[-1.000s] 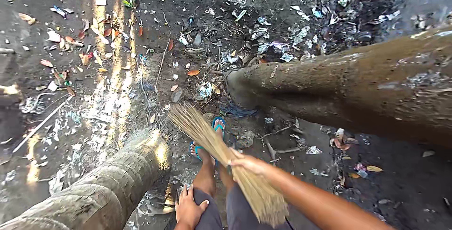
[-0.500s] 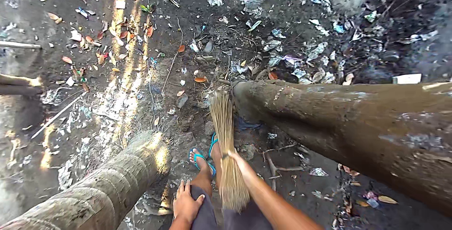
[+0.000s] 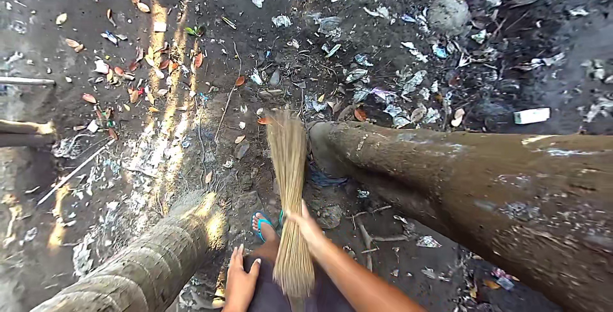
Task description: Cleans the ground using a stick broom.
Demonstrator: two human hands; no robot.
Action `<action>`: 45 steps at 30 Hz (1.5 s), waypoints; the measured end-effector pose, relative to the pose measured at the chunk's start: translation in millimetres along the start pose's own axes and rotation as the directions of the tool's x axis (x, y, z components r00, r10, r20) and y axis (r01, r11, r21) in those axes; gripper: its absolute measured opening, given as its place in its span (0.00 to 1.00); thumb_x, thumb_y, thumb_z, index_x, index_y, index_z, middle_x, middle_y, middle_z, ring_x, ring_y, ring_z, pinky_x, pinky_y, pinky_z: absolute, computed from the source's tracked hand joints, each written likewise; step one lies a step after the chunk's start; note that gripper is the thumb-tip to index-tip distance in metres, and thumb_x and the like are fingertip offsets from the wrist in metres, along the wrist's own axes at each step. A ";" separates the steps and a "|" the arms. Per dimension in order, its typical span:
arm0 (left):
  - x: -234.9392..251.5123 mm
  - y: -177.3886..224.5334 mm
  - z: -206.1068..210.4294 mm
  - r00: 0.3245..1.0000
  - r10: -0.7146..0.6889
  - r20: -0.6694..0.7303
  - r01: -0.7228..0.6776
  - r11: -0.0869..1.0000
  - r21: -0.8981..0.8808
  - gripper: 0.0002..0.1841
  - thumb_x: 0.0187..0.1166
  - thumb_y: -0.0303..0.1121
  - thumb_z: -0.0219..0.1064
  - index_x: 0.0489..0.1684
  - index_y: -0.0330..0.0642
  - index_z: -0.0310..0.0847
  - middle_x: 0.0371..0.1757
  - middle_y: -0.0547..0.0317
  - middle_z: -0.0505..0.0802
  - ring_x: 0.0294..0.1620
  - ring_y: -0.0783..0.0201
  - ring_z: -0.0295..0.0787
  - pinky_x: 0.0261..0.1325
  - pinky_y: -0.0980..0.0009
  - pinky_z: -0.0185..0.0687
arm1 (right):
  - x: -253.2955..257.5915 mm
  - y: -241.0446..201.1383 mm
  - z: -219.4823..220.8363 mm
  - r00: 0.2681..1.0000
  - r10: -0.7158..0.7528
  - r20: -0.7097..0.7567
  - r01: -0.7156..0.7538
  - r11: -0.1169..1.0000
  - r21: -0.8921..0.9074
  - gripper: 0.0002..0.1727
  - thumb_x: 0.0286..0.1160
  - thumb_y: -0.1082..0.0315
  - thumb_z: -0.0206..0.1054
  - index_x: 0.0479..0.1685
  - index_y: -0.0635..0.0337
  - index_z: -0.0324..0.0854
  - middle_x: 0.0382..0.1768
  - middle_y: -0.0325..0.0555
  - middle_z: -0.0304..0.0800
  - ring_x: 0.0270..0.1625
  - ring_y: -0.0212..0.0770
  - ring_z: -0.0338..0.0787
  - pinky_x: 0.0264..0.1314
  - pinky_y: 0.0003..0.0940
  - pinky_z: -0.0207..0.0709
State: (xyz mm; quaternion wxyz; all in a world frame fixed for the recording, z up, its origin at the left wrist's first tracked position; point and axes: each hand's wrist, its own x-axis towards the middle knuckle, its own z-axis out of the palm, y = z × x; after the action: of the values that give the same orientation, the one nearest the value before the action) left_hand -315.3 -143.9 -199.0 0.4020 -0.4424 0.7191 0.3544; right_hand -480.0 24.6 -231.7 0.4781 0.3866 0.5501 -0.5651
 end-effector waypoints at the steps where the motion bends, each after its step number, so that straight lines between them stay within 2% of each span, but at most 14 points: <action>1: -1.0 3.8 -6.1 0.999 0.019 -0.035 -0.022 0.996 -0.088 0.38 0.80 0.44 0.69 0.89 0.36 0.64 0.90 0.35 0.67 0.92 0.41 0.60 0.92 0.45 0.55 | 25.3 -19.2 0.0 0.998 0.007 -0.055 -0.007 1.000 0.006 0.48 0.84 0.60 0.64 0.98 0.49 0.33 0.87 0.61 0.62 0.80 0.54 0.75 0.77 0.54 0.74; 3: 1.4 9.5 -12.3 0.996 0.027 -0.085 -0.046 0.973 -0.225 0.35 0.83 0.42 0.66 0.88 0.35 0.64 0.90 0.36 0.67 0.91 0.43 0.62 0.91 0.47 0.56 | 77.2 -53.9 2.6 0.997 0.004 -0.082 -0.006 1.000 -0.025 0.41 0.86 0.59 0.62 0.94 0.55 0.45 0.77 0.61 0.75 0.73 0.52 0.81 0.72 0.50 0.77; 8: 16.1 11.1 -4.3 0.999 -0.005 -0.042 -0.010 0.934 -0.358 0.34 0.85 0.42 0.63 0.90 0.38 0.62 0.88 0.37 0.71 0.89 0.44 0.66 0.90 0.48 0.60 | 79.5 -44.4 1.6 0.990 -0.025 0.136 0.053 0.976 -0.212 0.50 0.83 0.59 0.66 0.98 0.44 0.32 0.88 0.62 0.60 0.82 0.56 0.75 0.79 0.55 0.72; 15: 49.4 15.4 -1.1 0.996 -0.040 0.084 0.074 0.880 -0.468 0.31 0.90 0.41 0.56 0.90 0.35 0.60 0.88 0.35 0.70 0.89 0.45 0.65 0.90 0.49 0.60 | 21.7 -1.4 24.5 0.996 0.083 -0.036 -0.077 0.986 0.150 0.48 0.85 0.62 0.63 0.98 0.40 0.30 0.85 0.61 0.64 0.73 0.54 0.82 0.68 0.53 0.80; 18: 68.9 5.3 -2.9 0.992 -0.065 0.105 0.086 0.972 -0.217 0.34 0.86 0.42 0.64 0.88 0.32 0.63 0.87 0.32 0.70 0.90 0.41 0.64 0.91 0.46 0.56 | 82.2 -41.3 78.8 0.994 0.014 0.107 -0.028 0.990 0.135 0.42 0.88 0.61 0.60 0.96 0.51 0.38 0.79 0.58 0.73 0.72 0.46 0.82 0.72 0.43 0.79; 21: 72.6 3.1 -2.2 0.952 -0.155 0.263 0.077 0.956 0.285 0.44 0.78 0.56 0.70 0.93 0.48 0.60 0.94 0.44 0.61 0.94 0.42 0.55 0.89 0.36 0.53 | 147.3 -79.8 120.8 0.971 -0.017 0.237 0.029 0.998 -0.047 0.50 0.84 0.61 0.64 0.98 0.42 0.28 0.85 0.61 0.65 0.76 0.53 0.80 0.74 0.52 0.78; 24: 84.0 1.5 2.5 0.924 -0.225 0.309 0.039 0.859 0.510 0.51 0.71 0.65 0.70 0.96 0.58 0.53 0.97 0.52 0.54 0.95 0.45 0.51 0.87 0.35 0.55 | 159.4 -87.7 121.6 0.962 -0.009 0.274 0.099 0.943 -0.318 0.55 0.81 0.59 0.68 0.98 0.36 0.24 0.82 0.65 0.68 0.71 0.56 0.84 0.70 0.55 0.80; 27: 97.8 3.4 2.0 0.928 -0.226 0.298 0.034 0.845 0.533 0.52 0.69 0.68 0.70 0.96 0.56 0.53 0.97 0.54 0.57 0.94 0.47 0.56 0.85 0.37 0.60 | 109.4 -60.2 100.3 0.943 0.102 0.318 0.084 0.849 -0.521 0.60 0.75 0.61 0.73 0.97 0.32 0.24 0.78 0.66 0.74 0.70 0.58 0.86 0.70 0.61 0.79; 29: 99.6 4.0 -2.5 0.927 -0.226 0.300 0.040 0.854 0.519 0.52 0.69 0.67 0.70 0.95 0.56 0.55 0.96 0.55 0.59 0.93 0.46 0.58 0.83 0.35 0.63 | 62.2 -41.6 88.5 0.889 0.244 0.388 -0.029 0.874 -0.485 0.59 0.74 0.65 0.71 0.97 0.31 0.27 0.86 0.60 0.64 0.72 0.52 0.84 0.70 0.54 0.81; 33: 102.6 9.1 -17.2 0.934 -0.202 0.295 0.035 0.873 0.486 0.48 0.69 0.63 0.72 0.93 0.56 0.61 0.95 0.57 0.63 0.92 0.46 0.60 0.81 0.37 0.66 | 50.4 -34.2 102.5 0.814 0.461 0.354 -0.230 0.815 -0.533 0.48 0.82 0.62 0.65 0.98 0.46 0.36 0.88 0.59 0.62 0.79 0.52 0.77 0.76 0.53 0.75; 35: 104.3 11.1 -21.0 0.935 -0.191 0.299 0.025 0.876 0.482 0.49 0.69 0.64 0.72 0.94 0.58 0.59 0.95 0.57 0.62 0.92 0.46 0.60 0.80 0.37 0.67 | 88.0 -42.5 127.9 0.873 0.386 0.299 -0.159 0.803 -0.574 0.45 0.84 0.62 0.65 0.96 0.54 0.41 0.87 0.61 0.62 0.84 0.55 0.71 0.83 0.54 0.67; 38: 107.8 8.2 -23.0 0.939 -0.180 0.293 0.019 0.877 0.480 0.48 0.69 0.62 0.73 0.93 0.59 0.59 0.95 0.58 0.63 0.91 0.46 0.60 0.80 0.37 0.67 | 130.5 -45.0 152.1 0.924 0.213 0.317 0.010 0.817 -0.576 0.50 0.81 0.63 0.66 0.98 0.49 0.35 0.95 0.55 0.45 0.91 0.53 0.61 0.87 0.54 0.62; 42: 103.3 8.8 -31.7 0.929 -0.174 0.328 -0.005 0.878 0.479 0.34 0.81 0.41 0.66 0.90 0.51 0.66 0.93 0.53 0.65 0.91 0.43 0.61 0.79 0.35 0.68 | 83.0 -8.1 153.6 0.899 0.204 0.387 0.055 0.825 -0.562 0.54 0.79 0.65 0.68 0.98 0.37 0.30 0.93 0.54 0.51 0.82 0.52 0.75 0.78 0.56 0.74; 45: 98.7 13.5 -38.4 0.903 -0.232 0.362 0.027 0.871 0.490 0.33 0.79 0.46 0.68 0.83 0.41 0.73 0.91 0.47 0.67 0.90 0.42 0.63 0.82 0.39 0.65 | 56.7 -12.0 158.3 0.820 0.345 0.457 -0.103 0.874 -0.475 0.50 0.82 0.66 0.62 0.98 0.36 0.31 0.94 0.50 0.48 0.79 0.45 0.77 0.75 0.47 0.77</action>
State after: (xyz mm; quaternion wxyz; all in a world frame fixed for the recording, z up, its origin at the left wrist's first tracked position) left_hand -366.0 -206.9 -268.6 0.6626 -0.2945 0.6511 0.2242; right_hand -491.3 -139.6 -268.1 0.7481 0.1647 0.4571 -0.4519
